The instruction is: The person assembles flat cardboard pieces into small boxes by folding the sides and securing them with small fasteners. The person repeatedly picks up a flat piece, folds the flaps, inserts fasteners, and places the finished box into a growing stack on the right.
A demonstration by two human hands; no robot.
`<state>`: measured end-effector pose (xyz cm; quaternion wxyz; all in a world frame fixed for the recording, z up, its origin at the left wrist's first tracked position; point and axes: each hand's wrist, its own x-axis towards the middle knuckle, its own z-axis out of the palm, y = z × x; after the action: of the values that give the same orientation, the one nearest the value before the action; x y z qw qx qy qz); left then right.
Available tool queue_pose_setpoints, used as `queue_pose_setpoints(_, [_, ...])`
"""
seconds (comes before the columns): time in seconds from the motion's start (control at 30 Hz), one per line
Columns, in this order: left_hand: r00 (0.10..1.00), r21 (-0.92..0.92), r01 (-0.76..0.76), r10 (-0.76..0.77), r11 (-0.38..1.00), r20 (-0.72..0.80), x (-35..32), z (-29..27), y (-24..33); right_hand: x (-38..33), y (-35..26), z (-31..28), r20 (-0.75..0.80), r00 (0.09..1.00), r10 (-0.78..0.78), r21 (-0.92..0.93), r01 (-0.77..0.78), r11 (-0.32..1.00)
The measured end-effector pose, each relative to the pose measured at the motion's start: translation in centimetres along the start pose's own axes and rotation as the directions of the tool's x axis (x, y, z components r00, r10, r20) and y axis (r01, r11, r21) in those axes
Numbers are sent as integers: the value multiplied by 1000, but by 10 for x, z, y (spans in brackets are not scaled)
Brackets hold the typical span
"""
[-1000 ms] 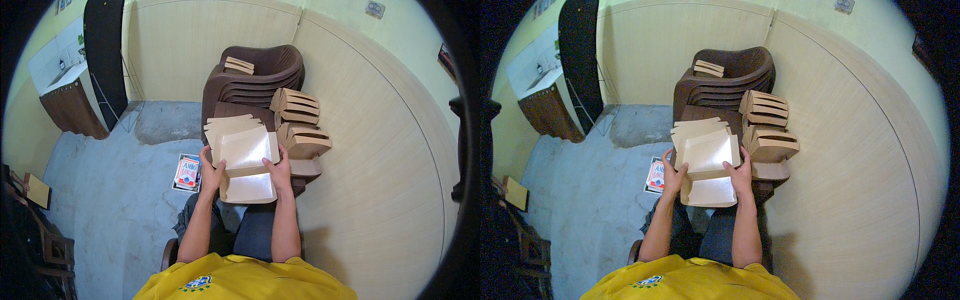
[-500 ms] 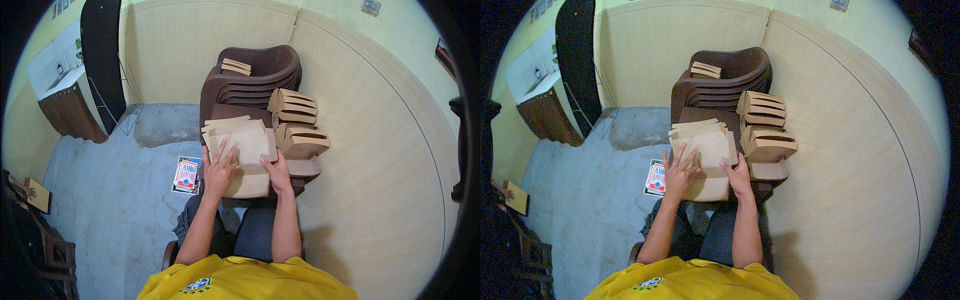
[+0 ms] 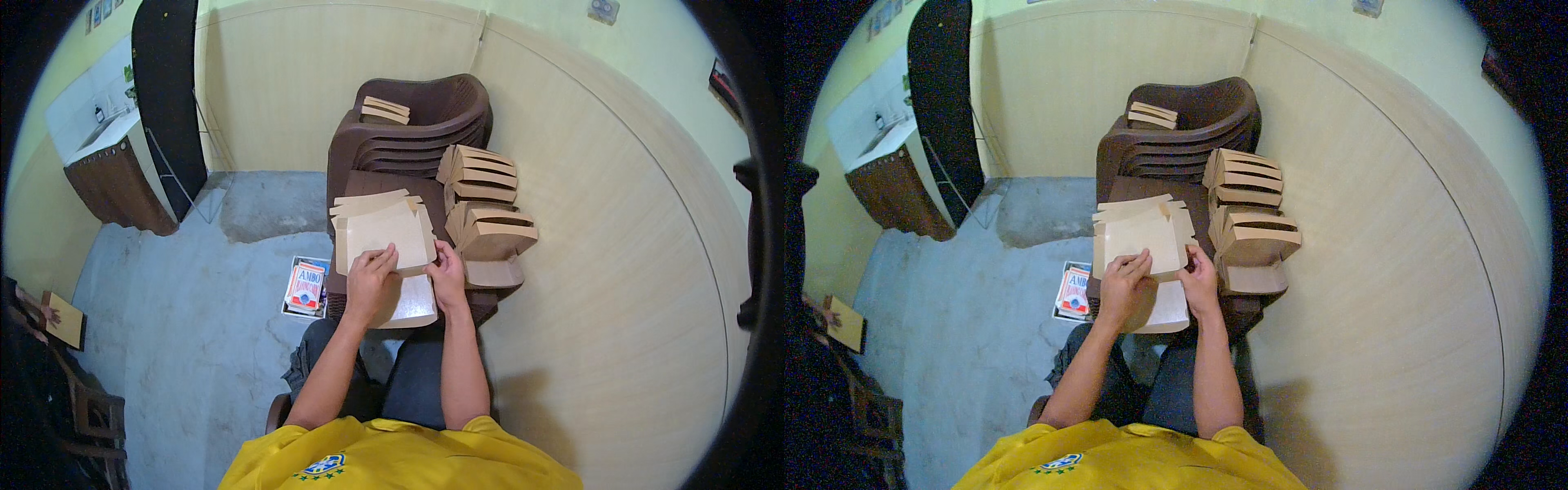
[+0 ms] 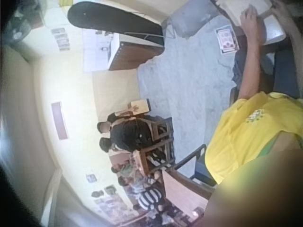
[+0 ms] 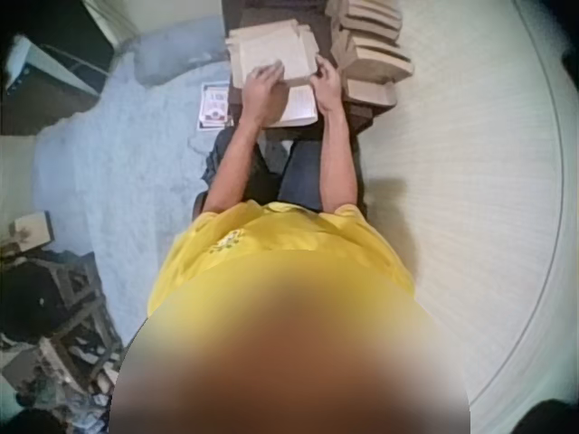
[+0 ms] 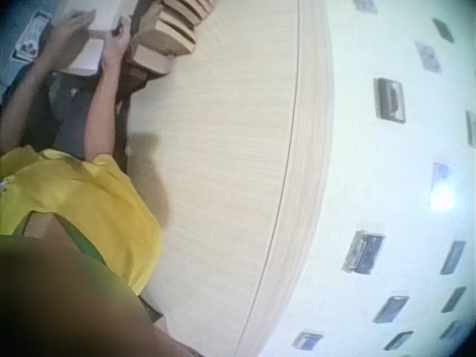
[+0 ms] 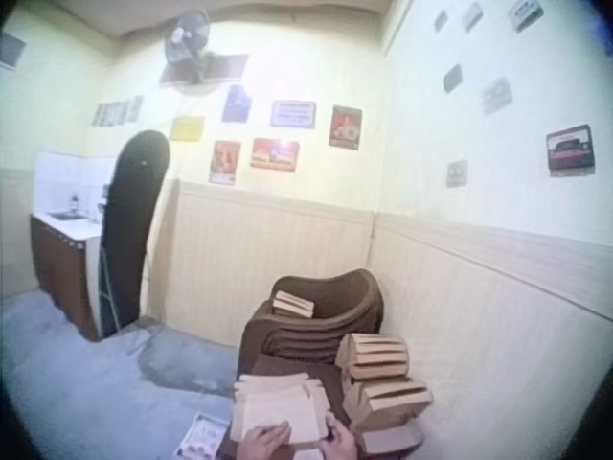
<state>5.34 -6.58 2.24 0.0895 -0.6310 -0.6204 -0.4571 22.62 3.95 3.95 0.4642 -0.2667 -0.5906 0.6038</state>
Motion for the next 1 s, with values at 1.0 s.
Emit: queue_pose_setpoints(1.0, [904,-416,372,-425,830,-40,74,-50,74,-21,-44,34,-91,993,-73,-76,66,995])
